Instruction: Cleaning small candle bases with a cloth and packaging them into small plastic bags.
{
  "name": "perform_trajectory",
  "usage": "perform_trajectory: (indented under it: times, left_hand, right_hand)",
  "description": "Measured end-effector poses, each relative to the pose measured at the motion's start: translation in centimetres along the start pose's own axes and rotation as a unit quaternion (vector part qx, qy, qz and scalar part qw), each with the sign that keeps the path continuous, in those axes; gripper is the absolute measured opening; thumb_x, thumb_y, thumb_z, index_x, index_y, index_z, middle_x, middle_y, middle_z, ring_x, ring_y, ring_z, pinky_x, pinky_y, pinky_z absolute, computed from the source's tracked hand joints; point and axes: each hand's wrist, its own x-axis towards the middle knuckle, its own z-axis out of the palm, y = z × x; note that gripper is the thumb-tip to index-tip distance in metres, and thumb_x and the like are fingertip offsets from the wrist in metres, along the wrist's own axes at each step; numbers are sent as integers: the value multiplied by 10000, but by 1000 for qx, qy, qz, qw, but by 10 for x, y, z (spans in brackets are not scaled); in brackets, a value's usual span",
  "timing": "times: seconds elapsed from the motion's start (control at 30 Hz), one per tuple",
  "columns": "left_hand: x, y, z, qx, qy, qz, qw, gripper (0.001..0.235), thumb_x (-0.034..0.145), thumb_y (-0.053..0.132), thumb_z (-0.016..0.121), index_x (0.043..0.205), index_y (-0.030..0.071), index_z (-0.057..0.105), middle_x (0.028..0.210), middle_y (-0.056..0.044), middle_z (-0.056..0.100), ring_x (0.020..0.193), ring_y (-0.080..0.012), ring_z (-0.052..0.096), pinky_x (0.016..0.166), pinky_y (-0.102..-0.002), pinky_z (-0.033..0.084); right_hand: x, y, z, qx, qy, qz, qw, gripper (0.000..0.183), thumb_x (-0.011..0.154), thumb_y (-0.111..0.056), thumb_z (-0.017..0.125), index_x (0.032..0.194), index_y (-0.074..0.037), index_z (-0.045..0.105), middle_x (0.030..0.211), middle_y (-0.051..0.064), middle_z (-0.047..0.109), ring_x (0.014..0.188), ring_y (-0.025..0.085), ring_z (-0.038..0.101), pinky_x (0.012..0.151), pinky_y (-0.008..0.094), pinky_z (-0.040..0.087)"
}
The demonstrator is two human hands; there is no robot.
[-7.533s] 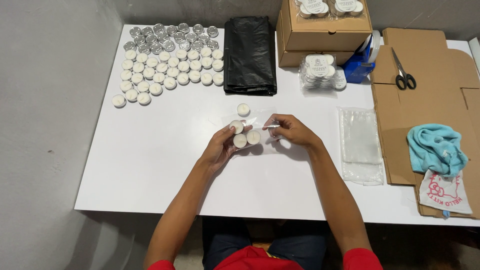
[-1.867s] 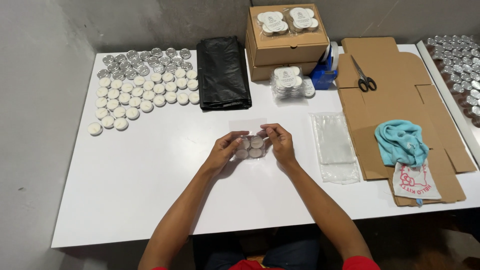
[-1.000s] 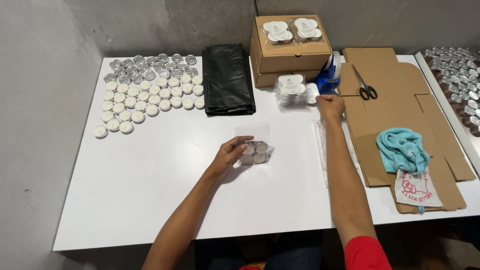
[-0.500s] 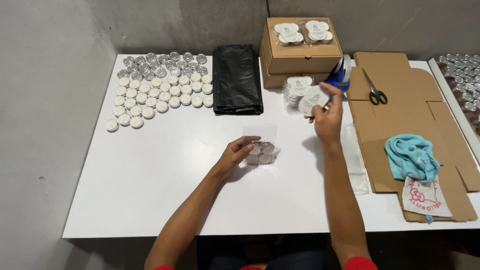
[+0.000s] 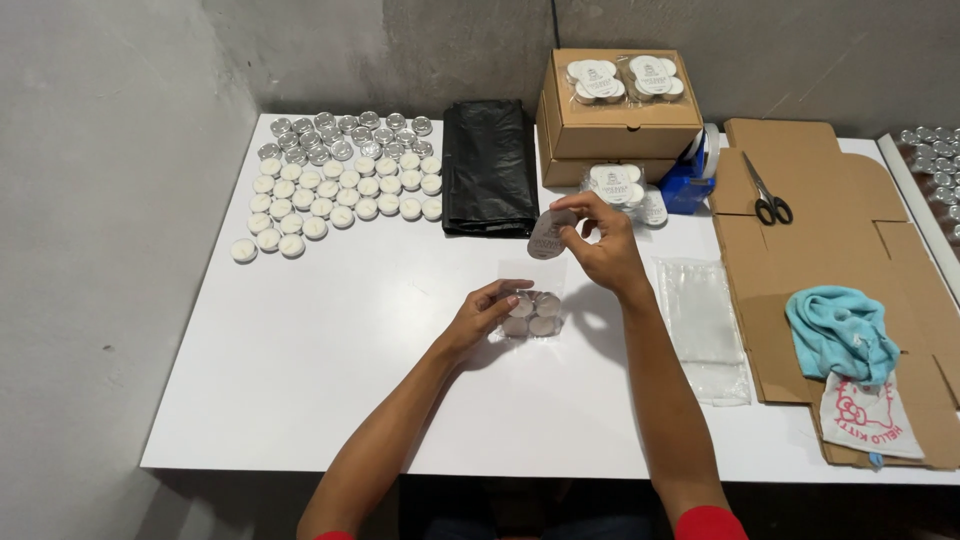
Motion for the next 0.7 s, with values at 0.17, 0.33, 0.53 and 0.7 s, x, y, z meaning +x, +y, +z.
perform_trajectory:
  times: [0.17,0.33,0.53,0.7]
  left_hand:
    - [-8,38,21,39,-11,8,999,424,967,260,677,1322,26,663,862,-77,669,712,-62,548,600,-216,510]
    - [-2,20,8,57,-12,14,998,411,968,279,665,1317,60,673,787,-46,633,650,-33,473,558,-196,452]
    - [-9,42,25,56,2,-2,998,388,968,292,648,1287,70,663,715,9,493,574,-15,461,484,-160,412]
    - [-9,41,23,47,8,-42,998,501,940,377,644,1333,68,648,838,-24,508,727,-62,503,578,-193,475]
  right_hand:
    - [-3,-3,4,1,-34,14,999,355,818,25,635,1086,-184,739,789,55,728,752,155,622,695,300,465]
    - [-5,-21,6,-22,-80,12,996,289,808,12,628,1011,-159,743,799,77,741,737,203,641,705,322,466]
    - [-9,-33,6,-81,-124,2,989,181,825,-20,632,924,-127,739,752,92,723,756,279,619,779,389,476]
    - [-10,-32,5,-180,-177,21,967,132,855,-102,610,876,-187,708,751,18,717,797,220,590,823,359,368]
